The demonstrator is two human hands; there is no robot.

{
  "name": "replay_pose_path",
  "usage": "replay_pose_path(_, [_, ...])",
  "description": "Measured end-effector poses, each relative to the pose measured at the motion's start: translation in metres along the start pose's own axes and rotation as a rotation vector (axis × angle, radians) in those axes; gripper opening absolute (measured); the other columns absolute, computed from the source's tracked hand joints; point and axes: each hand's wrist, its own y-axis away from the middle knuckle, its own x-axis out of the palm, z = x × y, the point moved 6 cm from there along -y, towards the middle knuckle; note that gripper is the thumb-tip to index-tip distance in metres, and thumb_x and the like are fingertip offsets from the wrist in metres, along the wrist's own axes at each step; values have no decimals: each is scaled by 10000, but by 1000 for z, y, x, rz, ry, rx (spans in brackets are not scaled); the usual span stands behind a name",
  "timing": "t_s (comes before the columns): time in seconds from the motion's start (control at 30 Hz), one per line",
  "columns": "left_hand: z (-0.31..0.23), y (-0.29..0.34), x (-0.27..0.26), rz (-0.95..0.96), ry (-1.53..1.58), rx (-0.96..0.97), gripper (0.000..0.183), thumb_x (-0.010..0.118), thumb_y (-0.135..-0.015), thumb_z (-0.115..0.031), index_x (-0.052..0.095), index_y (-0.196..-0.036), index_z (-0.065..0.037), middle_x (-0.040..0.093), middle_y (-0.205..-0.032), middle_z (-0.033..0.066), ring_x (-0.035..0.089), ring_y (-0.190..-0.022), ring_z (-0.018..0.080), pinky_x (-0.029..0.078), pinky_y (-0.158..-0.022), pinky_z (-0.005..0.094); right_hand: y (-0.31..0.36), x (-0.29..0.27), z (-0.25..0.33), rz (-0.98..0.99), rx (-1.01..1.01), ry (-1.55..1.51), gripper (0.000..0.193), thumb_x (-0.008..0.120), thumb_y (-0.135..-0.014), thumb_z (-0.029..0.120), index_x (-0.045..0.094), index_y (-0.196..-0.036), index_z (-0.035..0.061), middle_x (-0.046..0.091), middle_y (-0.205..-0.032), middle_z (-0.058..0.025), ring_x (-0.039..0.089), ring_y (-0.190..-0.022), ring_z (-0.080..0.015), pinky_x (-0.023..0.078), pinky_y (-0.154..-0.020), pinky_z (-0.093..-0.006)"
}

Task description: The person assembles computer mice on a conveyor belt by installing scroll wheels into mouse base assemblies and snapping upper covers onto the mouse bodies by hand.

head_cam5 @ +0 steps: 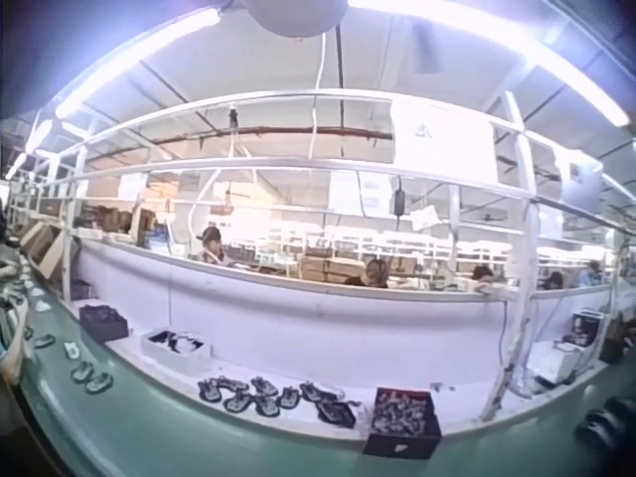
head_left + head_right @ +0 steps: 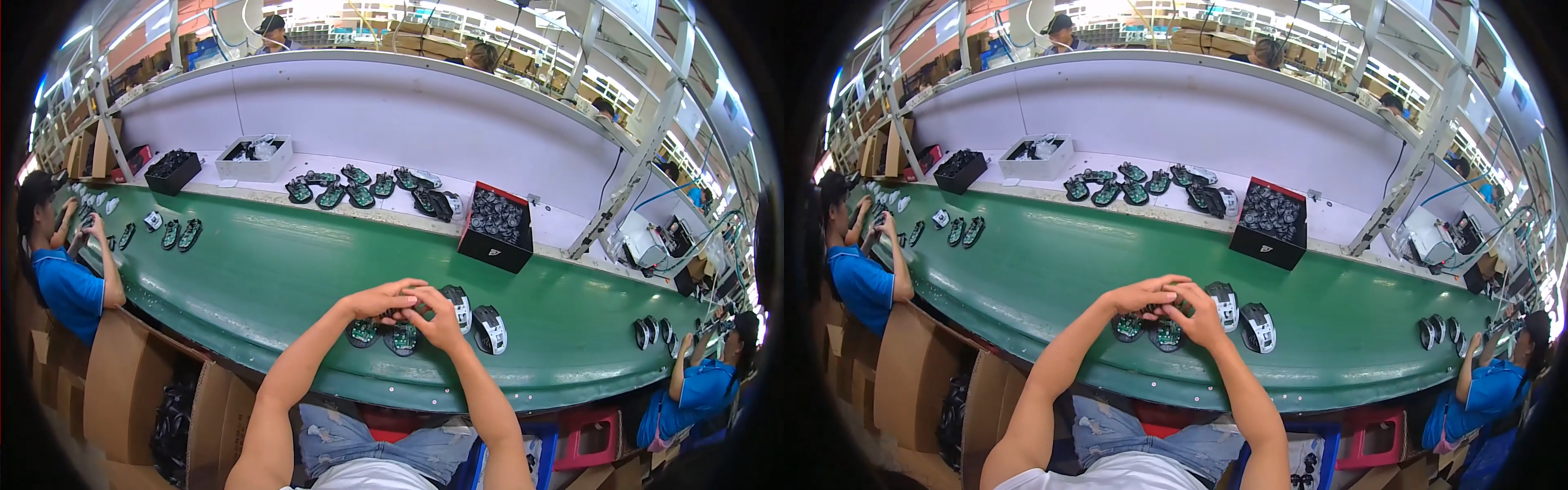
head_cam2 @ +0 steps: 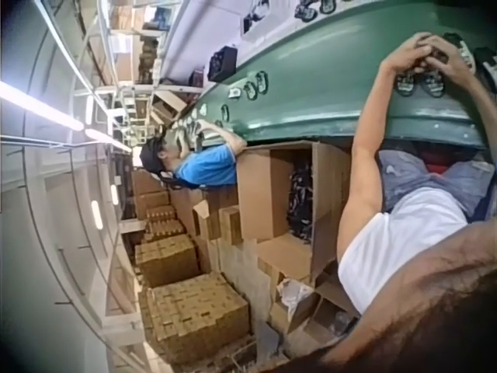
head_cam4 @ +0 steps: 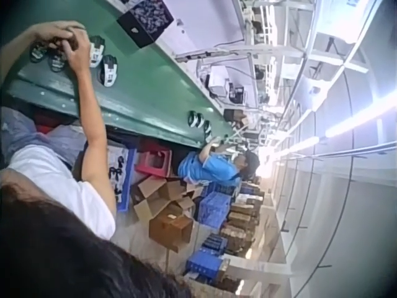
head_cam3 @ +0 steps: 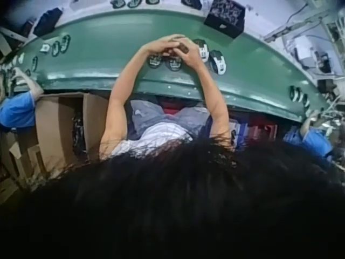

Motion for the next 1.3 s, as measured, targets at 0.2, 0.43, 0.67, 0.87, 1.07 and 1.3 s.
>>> replay_pose_path(0.2, [-3, 20, 3, 9, -8, -18, 471, 527, -1019, -251, 399, -1450, -110, 468, -702, 9, 447, -558, 84, 357, -473, 221, 15, -3, -15, 74, 163, -68, 373, 775, -803, 47, 667, -1159, 16, 695, -1020, -71, 650, -820, -118, 531, -730, -261])
replay_pose_path(0.43, [-4, 18, -39, -444, -240, 286, 237, 510, -1011, -202, 582, -1184, -57, 499, -630, 11, 480, -505, 97, 387, -482, 265, 15, 0, -22, -53, 217, -14, 363, 816, -780, 69, 650, -1099, 21, 706, -992, -67, 648, -779, -114, 535, -702, -261])
replay_pose_path(0.67, [-23, 34, -25, -829, -919, 585, 107, 569, -937, -130, 615, -970, -40, 661, -778, 167, 654, -699, 357, 505, -606, 443, 16, 1, -18, -102, 9, 296, 306, 833, -755, 123, 696, -1016, 39, 709, -965, -93, 663, -790, -200, 530, -720, -319])
replay_pose_path(0.87, [-22, 37, -30, -888, -921, 614, 119, 569, -943, -125, 633, -973, -30, 663, -827, 166, 653, -722, 353, 508, -637, 427, 13, 5, -23, -74, -22, 340, 294, 833, -744, 120, 710, -994, 27, 719, -986, -102, 667, -884, -248, 533, -796, -350])
replay_pose_path(1.07, [-23, 35, -28, -862, -906, 596, 117, 568, -944, -122, 636, -954, -27, 661, -821, 165, 652, -713, 347, 506, -628, 419, 14, 0, -26, -41, -26, 379, 270, 829, -744, 134, 723, -969, 28, 718, -983, -110, 661, -910, -277, 526, -832, -373])
replay_pose_path(1.3, [-19, 34, -23, -833, -913, 617, 76, 583, -925, -104, 612, -922, -34, 659, -787, 154, 647, -661, 338, 506, -585, 429, 23, 7, -7, 32, -149, 757, 313, 761, -800, 174, 717, -1097, 85, 659, -1104, -50, 601, -1024, -263, 506, -845, -381])
